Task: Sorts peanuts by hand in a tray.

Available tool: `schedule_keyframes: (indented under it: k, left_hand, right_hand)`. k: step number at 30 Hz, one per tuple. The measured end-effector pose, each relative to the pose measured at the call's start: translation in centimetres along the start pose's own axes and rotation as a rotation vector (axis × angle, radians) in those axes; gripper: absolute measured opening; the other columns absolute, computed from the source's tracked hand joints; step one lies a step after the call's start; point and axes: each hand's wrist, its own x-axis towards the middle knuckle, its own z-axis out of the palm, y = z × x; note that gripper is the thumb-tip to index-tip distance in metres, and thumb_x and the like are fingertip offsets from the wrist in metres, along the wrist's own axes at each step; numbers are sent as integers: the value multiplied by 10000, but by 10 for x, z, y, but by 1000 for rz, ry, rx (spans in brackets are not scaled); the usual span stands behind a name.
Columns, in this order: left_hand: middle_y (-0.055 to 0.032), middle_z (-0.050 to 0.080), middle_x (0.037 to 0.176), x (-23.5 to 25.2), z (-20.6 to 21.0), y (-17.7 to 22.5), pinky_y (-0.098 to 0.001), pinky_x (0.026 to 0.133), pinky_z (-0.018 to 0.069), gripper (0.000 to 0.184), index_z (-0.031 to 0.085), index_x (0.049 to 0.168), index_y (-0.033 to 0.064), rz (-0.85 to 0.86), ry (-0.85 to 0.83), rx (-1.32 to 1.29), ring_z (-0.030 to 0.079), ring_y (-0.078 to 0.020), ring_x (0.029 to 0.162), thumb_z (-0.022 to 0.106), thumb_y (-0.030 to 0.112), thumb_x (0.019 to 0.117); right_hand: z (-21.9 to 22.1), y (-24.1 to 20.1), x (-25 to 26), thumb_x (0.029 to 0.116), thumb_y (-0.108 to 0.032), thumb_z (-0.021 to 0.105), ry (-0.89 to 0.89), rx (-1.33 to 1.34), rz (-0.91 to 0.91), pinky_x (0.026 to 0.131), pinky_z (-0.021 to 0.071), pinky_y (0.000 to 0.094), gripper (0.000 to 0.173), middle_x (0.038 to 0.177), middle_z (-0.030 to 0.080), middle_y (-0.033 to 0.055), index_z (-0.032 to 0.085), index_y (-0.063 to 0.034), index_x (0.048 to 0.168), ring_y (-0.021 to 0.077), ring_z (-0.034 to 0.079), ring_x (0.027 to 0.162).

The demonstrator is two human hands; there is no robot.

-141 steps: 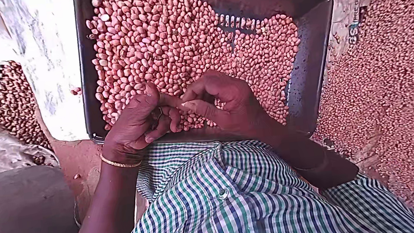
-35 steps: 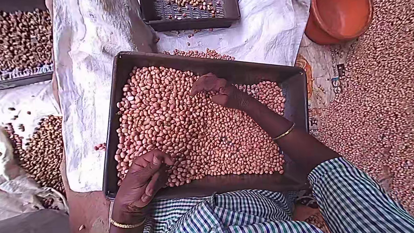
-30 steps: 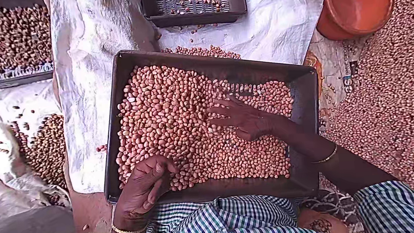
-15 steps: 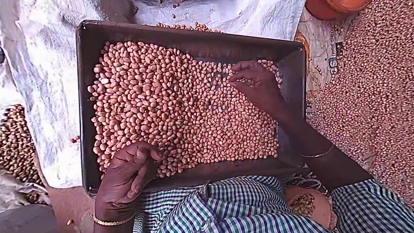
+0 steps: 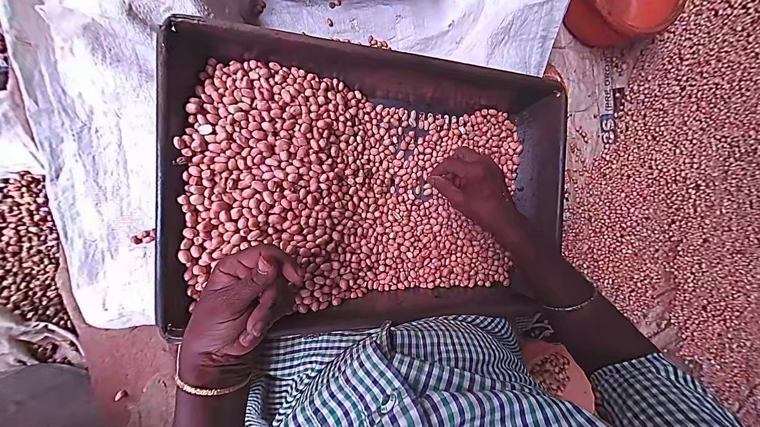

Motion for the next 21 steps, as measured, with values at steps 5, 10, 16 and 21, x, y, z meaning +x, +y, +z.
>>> schedule_keyframes:
  k: [5,10,16,21]
  left_hand:
    - [107,624,567,3,3,1,-82,425,440,233,784,976,136,-16,-15,-36,540,71,448,608,282,1016]
    - [111,613,559,2,2,1,-83,430,443,262,776,985,126,2,-33,-29,537,72,449,575,288,1034]
    - [117,601,545,2,5,2,-85,421,440,254,778,955,142,-5,10,8,527,71,435,599,309,1019]
    - [106,600,541,1,2,1,-93,416,444,259,778,966,128,9,-7,-5,529,64,430,590,297,1026]
  right_hand:
    - [1,6,-7,1000,-147,628,93,129,80,644,437,367,149,936,560,135,686,-13,1031,217,522,715]
    - [-19,-5,-3,1009,-137,626,106,194,139,737,441,395,155,979,579,144,679,-4,1067,219,543,779]
    - [-8,-9,-9,965,-58,658,-73,-216,-114,750,428,543,98,952,607,222,701,19,1007,411,604,886]
    - [-8,-17,1,914,-48,675,-146,-234,-7,692,443,528,91,899,584,221,657,21,857,397,611,823]
